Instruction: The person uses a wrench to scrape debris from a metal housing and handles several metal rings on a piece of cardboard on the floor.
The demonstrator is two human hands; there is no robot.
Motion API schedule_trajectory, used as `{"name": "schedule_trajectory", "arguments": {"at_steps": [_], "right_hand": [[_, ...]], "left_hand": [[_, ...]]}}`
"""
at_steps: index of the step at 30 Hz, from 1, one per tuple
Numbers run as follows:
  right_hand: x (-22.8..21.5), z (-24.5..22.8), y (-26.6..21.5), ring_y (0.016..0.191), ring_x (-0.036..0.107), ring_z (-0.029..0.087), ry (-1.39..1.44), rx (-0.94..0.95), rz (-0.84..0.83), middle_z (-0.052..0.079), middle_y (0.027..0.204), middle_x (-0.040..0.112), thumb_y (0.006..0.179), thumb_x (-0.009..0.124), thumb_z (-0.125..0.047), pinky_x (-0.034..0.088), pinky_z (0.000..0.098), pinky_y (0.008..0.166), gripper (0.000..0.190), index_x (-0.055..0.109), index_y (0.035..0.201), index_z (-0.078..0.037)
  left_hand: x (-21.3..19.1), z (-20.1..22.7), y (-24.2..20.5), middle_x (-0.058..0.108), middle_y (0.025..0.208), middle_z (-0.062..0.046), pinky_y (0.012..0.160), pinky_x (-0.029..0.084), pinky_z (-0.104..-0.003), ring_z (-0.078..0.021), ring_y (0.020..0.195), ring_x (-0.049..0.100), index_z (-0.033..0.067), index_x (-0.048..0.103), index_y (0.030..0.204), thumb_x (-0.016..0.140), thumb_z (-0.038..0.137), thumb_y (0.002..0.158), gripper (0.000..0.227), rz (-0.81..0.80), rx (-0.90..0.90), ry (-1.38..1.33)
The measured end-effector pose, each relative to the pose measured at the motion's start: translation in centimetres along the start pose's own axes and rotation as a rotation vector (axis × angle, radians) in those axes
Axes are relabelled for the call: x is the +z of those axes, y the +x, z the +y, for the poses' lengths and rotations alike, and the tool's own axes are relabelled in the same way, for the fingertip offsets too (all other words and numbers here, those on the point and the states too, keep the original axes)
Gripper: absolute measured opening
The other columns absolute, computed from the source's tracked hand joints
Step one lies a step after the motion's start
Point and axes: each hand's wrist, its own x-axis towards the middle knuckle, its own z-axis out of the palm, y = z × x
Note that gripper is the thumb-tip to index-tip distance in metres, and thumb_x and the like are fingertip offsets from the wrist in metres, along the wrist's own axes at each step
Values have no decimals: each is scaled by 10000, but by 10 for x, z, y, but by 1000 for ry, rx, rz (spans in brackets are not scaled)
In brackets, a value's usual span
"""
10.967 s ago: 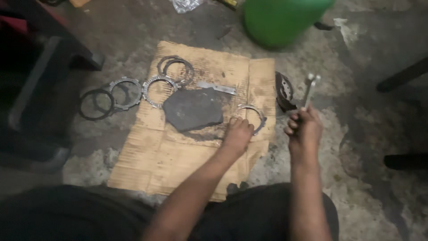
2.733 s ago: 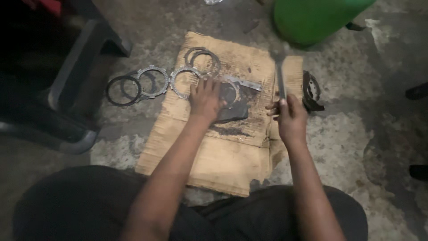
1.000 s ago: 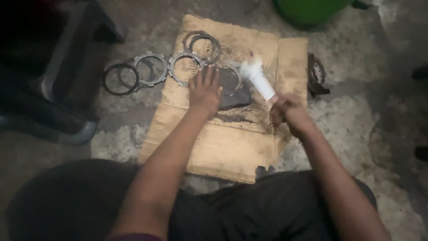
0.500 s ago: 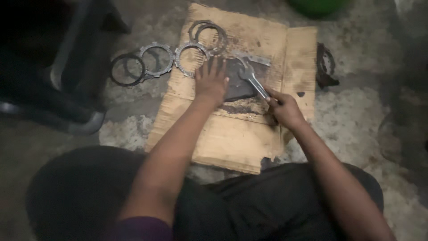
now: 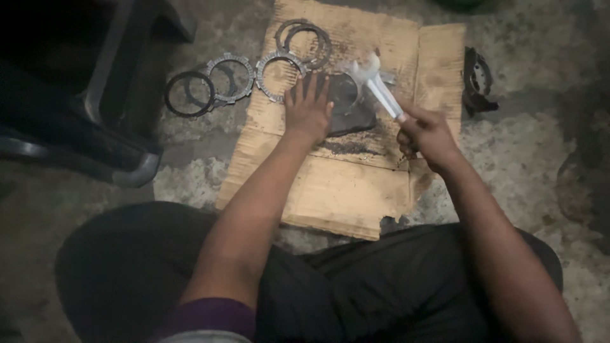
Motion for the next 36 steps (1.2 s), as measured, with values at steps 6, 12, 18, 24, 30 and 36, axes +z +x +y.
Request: {"name": "schedule_trajectory", "arguments": {"at_steps": [6, 12, 18, 24, 30, 36], "right_hand": [[5, 8, -9, 605, 522, 93, -192, -193, 89, -2, 725, 574, 1023, 603, -183, 459, 292, 538, 427, 642, 1445, -137], [9, 5, -8, 528, 478, 122, -68, 34, 24, -1, 659, 523, 1009, 556, -152, 432, 312, 477, 448, 611, 1453, -189], [17, 10, -10, 549, 475, 97, 210, -12, -78, -33, 686, 524, 1016, 537, -148, 423, 281, 485, 476, 566, 1490, -186], [3, 9, 0, 551, 449, 93, 281, -150, -36, -14, 676, 486, 1058, 543, -163, 394, 276, 484, 429, 589, 1484, -151], [11, 11, -2, 506, 441, 111, -15, 3, -1, -11, 640, 505, 1017, 580, -181, 409, 310, 461, 419, 627, 1433, -173], [9, 34, 2, 552, 497, 59, -111, -188, 122, -52, 680, 596, 981, 635, -175, 463, 270, 501, 442, 638, 1422, -161]], "left_hand": [[-2, -3, 13, 119, 1708, -79, 1213, 107, -601, -369, 1545, 131, 196, 221, 1625, 360, 434, 1045, 642, -7, 2, -15], [-1, 2, 5, 151, 1705, -94, 1203, 144, -598, -377, 1542, 155, 193, 260, 1618, 380, 433, 1045, 633, 31, 11, 22], [9, -2, 3, 175, 1693, -97, 1209, 139, -599, -385, 1543, 150, 185, 265, 1622, 385, 438, 1045, 641, 84, 16, 17], [10, -3, 7, 160, 1694, -100, 1180, 138, -620, -397, 1528, 153, 186, 260, 1606, 383, 425, 1036, 630, 65, 25, 23], [8, -2, 3, 168, 1695, -98, 1189, 134, -625, -411, 1529, 163, 191, 253, 1617, 361, 438, 1040, 637, 84, 43, 36], [14, -7, 2, 178, 1696, -108, 1190, 133, -633, -407, 1527, 169, 179, 253, 1624, 345, 429, 1056, 627, 108, 52, 46]]}}
